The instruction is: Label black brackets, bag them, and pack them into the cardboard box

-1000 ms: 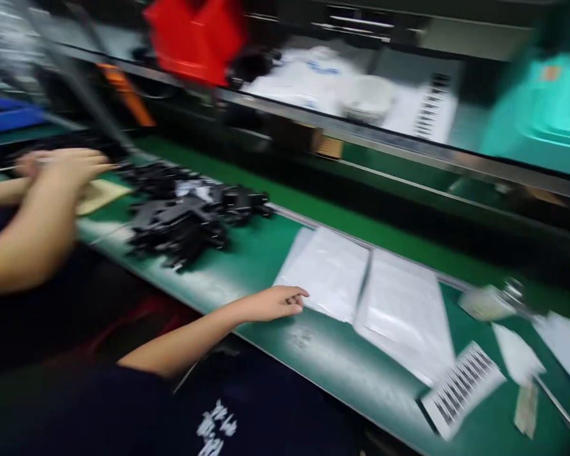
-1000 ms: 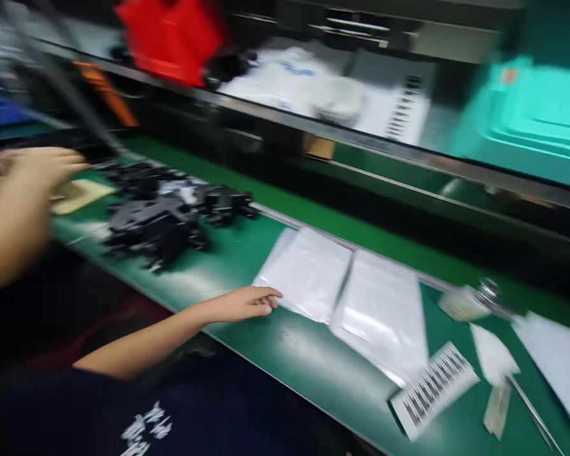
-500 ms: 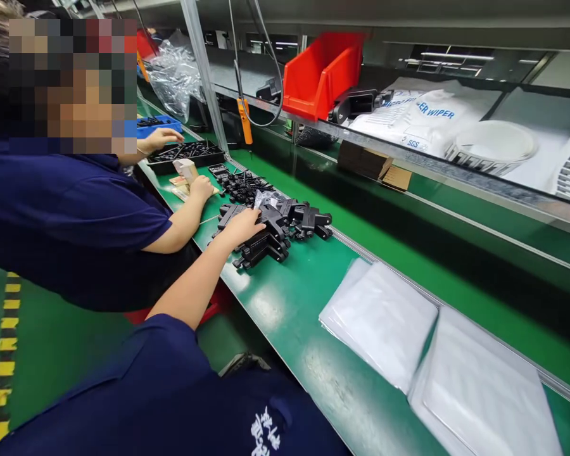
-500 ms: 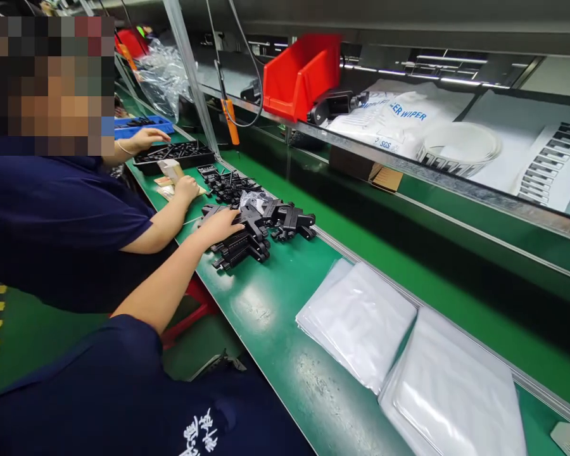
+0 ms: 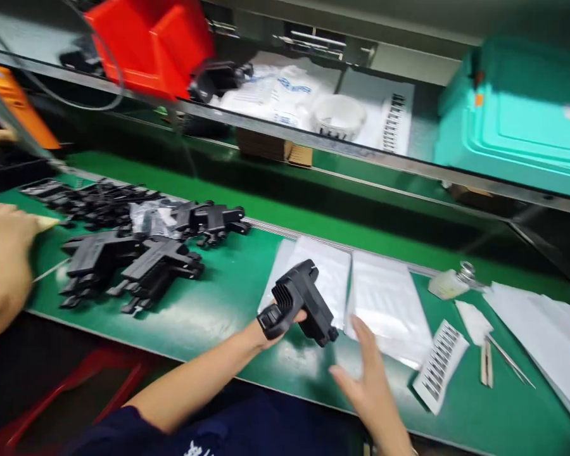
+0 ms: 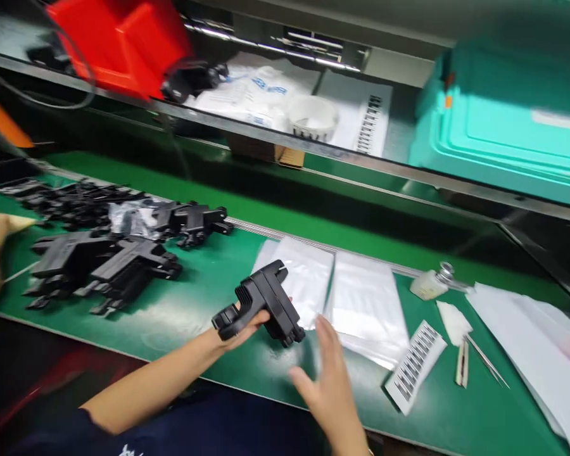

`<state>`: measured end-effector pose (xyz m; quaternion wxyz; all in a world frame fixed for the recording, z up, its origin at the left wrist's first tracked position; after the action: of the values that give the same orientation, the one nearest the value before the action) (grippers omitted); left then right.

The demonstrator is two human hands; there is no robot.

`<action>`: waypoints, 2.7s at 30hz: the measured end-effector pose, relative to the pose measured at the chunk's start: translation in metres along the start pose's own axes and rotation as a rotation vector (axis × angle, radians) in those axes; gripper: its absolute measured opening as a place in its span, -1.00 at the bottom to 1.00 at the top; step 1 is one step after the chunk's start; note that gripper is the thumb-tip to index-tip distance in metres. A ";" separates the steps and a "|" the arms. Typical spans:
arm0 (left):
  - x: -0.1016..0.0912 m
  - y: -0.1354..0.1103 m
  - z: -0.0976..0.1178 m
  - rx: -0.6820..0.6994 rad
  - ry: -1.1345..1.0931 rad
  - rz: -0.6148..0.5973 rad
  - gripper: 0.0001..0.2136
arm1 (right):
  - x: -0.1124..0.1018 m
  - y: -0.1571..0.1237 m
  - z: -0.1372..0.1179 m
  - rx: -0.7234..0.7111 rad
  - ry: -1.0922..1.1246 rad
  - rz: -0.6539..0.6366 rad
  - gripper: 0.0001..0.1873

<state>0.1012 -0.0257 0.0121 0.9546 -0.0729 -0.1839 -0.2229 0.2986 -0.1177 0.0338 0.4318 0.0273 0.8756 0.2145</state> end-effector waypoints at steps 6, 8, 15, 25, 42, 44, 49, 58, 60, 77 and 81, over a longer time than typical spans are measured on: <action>0.027 0.010 -0.011 -0.262 -0.092 -0.207 -0.53 | -0.007 -0.006 0.012 0.067 -0.030 -0.019 -0.27; 0.024 0.017 -0.006 -0.325 -0.051 -0.259 -0.46 | -0.018 -0.010 0.019 0.003 -0.095 -0.049 -0.34; 0.025 0.025 -0.006 -0.099 0.545 -0.124 -0.48 | -0.025 -0.024 0.054 0.249 0.205 -0.055 -0.40; 0.007 0.005 0.013 0.156 0.799 -0.317 -0.45 | 0.008 -0.026 0.070 0.821 1.106 -0.019 -0.56; -0.023 -0.014 0.030 0.333 0.682 -0.324 -0.48 | -0.014 -0.004 0.041 0.311 0.588 -0.036 -0.76; -0.026 -0.013 0.026 0.116 0.471 -0.133 -0.43 | -0.018 0.002 0.029 0.235 0.423 -0.041 -0.74; -0.028 -0.012 0.012 -0.207 0.038 0.039 -0.43 | -0.024 0.020 0.001 -0.276 -0.034 -0.027 -0.65; -0.031 -0.026 0.031 0.077 0.561 0.023 -0.40 | -0.011 0.013 0.015 0.219 0.443 -0.047 -0.69; -0.028 -0.030 0.036 0.201 0.735 -0.046 -0.44 | -0.004 0.012 0.020 0.487 0.711 -0.095 -0.67; -0.014 -0.013 0.020 -0.050 0.358 0.110 -0.42 | -0.021 0.000 0.025 0.219 0.318 0.037 -0.74; -0.012 -0.011 0.020 -0.058 0.331 0.088 -0.44 | -0.024 0.002 0.023 0.178 0.281 0.075 -0.78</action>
<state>0.0802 -0.0269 0.0264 0.9782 -0.0706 -0.0145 -0.1949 0.3312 -0.1136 0.0405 0.2925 0.0677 0.9414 0.1540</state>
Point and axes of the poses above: each hand's wrist, its own y-axis towards the middle knuckle, its own x-axis out of the palm, z = x × y, the point moved 2 cm from there along y, towards the middle knuckle
